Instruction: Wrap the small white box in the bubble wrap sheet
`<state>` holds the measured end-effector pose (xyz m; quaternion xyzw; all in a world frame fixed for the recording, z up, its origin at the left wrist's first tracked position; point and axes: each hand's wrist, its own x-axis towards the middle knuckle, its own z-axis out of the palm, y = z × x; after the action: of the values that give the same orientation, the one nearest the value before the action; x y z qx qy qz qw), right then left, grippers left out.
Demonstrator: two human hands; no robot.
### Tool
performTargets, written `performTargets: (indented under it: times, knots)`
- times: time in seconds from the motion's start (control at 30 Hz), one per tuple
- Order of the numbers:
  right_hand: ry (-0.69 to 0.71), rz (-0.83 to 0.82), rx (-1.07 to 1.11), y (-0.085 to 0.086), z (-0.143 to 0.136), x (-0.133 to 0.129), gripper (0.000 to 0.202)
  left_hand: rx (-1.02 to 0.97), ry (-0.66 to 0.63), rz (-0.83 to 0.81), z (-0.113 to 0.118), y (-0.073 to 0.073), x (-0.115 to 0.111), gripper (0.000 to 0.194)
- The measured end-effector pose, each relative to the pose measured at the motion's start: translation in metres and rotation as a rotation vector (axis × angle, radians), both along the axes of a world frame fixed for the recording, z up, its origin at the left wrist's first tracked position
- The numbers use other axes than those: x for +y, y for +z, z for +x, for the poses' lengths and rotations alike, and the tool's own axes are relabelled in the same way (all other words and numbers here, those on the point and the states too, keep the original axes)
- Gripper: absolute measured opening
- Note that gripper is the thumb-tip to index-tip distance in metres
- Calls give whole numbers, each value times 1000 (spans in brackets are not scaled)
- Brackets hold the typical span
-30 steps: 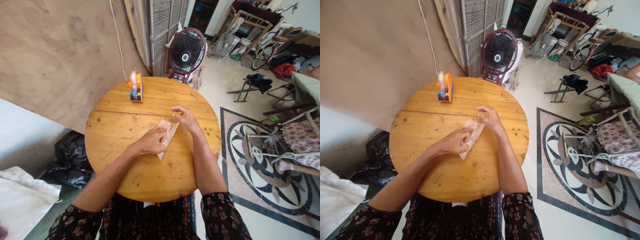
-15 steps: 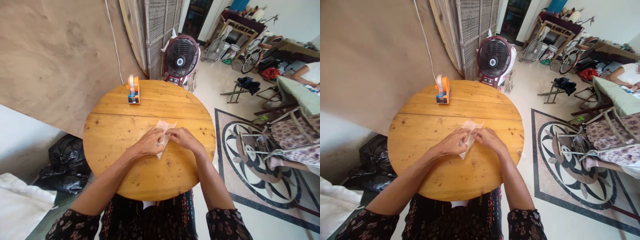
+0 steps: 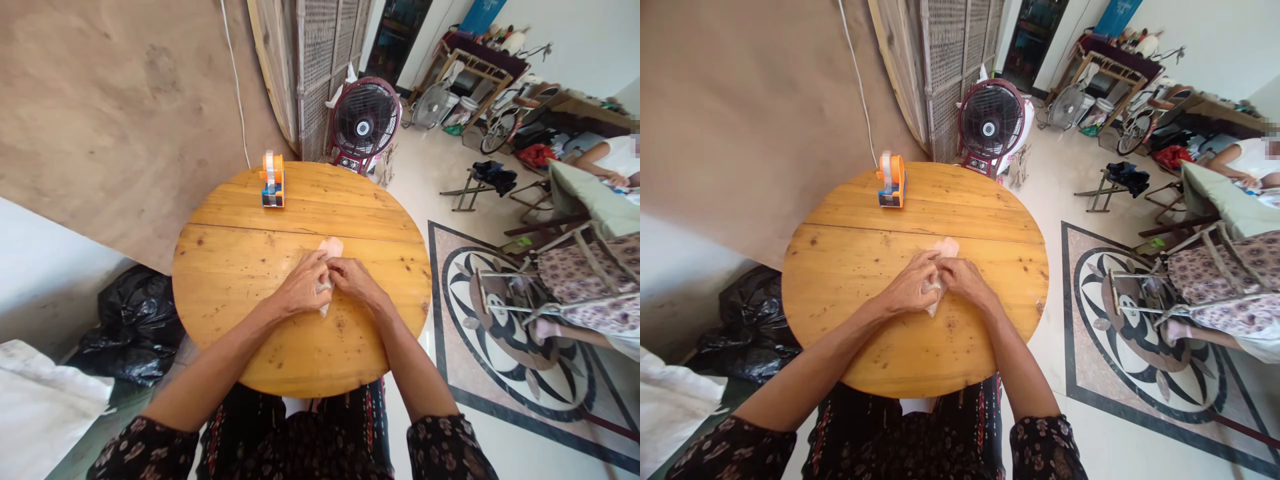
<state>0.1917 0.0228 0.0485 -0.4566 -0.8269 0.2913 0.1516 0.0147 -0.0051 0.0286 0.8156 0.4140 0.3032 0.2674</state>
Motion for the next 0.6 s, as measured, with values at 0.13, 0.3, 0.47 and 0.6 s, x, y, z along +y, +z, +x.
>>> performTargets:
  times: [0.13,0.3,0.47,0.6]
  knots:
    - [27,4,34,-2,1,-1,22,7,-10,-46,-1,0,3,14]
    - [-21,53,50,-6,-1,-1,29,-18,-17,-45,-1,-1,4,15]
    - [-29,87,46,-14,-2,2,46,-30,-13,20,-1,-2,3,14]
    - [-49,88,32,-15,0,1,49,-27,-19,37,-1,0,2,16]
